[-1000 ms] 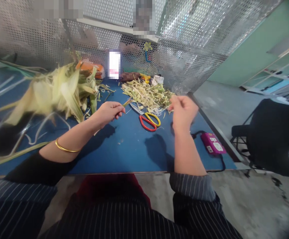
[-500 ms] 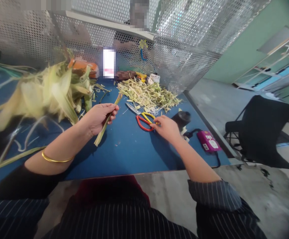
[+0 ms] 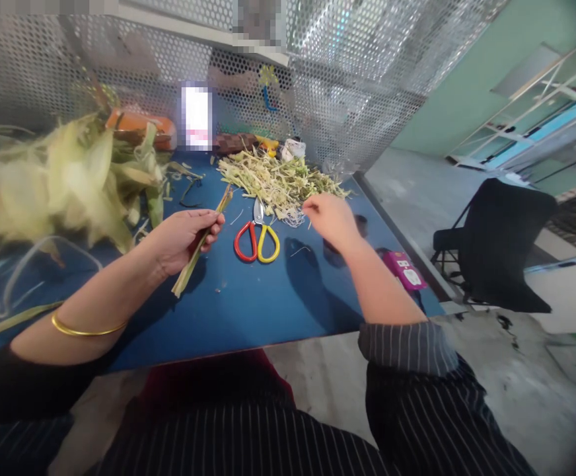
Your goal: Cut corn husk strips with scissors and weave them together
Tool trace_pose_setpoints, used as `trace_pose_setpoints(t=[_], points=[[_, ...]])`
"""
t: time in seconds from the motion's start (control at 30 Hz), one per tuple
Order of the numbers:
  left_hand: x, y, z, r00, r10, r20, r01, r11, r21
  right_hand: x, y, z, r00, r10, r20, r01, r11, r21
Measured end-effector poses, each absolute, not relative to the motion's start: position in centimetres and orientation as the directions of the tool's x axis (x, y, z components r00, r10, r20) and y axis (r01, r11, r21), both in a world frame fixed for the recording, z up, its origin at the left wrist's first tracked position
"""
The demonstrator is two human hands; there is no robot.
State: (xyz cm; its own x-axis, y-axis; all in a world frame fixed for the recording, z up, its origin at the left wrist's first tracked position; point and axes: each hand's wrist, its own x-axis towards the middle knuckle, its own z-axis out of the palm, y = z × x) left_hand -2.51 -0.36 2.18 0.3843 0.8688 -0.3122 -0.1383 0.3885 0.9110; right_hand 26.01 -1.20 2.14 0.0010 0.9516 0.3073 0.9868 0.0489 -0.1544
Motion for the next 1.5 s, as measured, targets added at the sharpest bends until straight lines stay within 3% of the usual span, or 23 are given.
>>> trace_pose_setpoints(t=[0.1, 0.27, 0.47, 0.57, 0.63, 0.73, 0.83, 0.93, 1.13, 1.5], points=[[-2.5, -0.3, 2.1, 0.388, 0.868, -0.309, -0.14, 0.387, 0.911, 28.0, 0.3, 2.5, 0.053, 0.941, 0.335, 0.993, -0.013, -0.118], [-2.5, -0.4, 2.0, 0.395, 0.863, -0.317, -0.143, 0.398, 0.906, 26.9, 1.5, 0.2, -0.045, 0.948, 0.314, 0.981, 0.102, -0.165], [-2.4, -0.5, 2.1, 0.405, 0.854, -0.328, -0.125, 0.407, 0.905, 25.3, 3.6, -1.1, -0.284, 0.921, 0.266, 0.959, 0.279, 0.056], [-2.5, -0.4, 2.1, 0.406, 0.853, -0.328, -0.127, 0.408, 0.904, 25.5, 4.1, -0.7, -0.311, 0.916, 0.253, 0.95, 0.302, 0.075], [-2.6, -0.3, 2.0, 0.403, 0.856, -0.323, -0.129, 0.403, 0.906, 26.1, 4.0, -0.2, -0.236, 0.916, 0.324, 0.965, 0.261, -0.035], [-2.7, -0.1, 1.7, 0.41, 0.857, -0.311, -0.132, 0.393, 0.91, 27.3, 3.4, 0.6, -0.013, 0.895, 0.446, 0.915, 0.19, -0.355], [-2.7, 0.0, 1.5, 0.416, 0.855, -0.309, -0.127, 0.391, 0.912, 28.1, 2.5, 1.6, 0.189, 0.862, 0.47, 0.722, 0.202, -0.662], [-2.7, 0.0, 1.6, 0.405, 0.86, -0.31, -0.117, 0.386, 0.915, 28.2, 1.3, 2.7, 0.282, 0.864, 0.417, 0.517, 0.229, -0.825], [-2.3, -0.4, 1.9, 0.389, 0.897, -0.209, -0.101, 0.267, 0.958, 26.2, -1.0, 3.5, 0.204, 0.929, 0.31, 0.27, 0.251, -0.93], [-2.4, -0.4, 1.8, 0.441, 0.895, -0.064, -0.145, 0.142, 0.979, 21.0, -3.3, 6.4, -0.026, 0.933, 0.358, 0.443, 0.331, -0.833]])
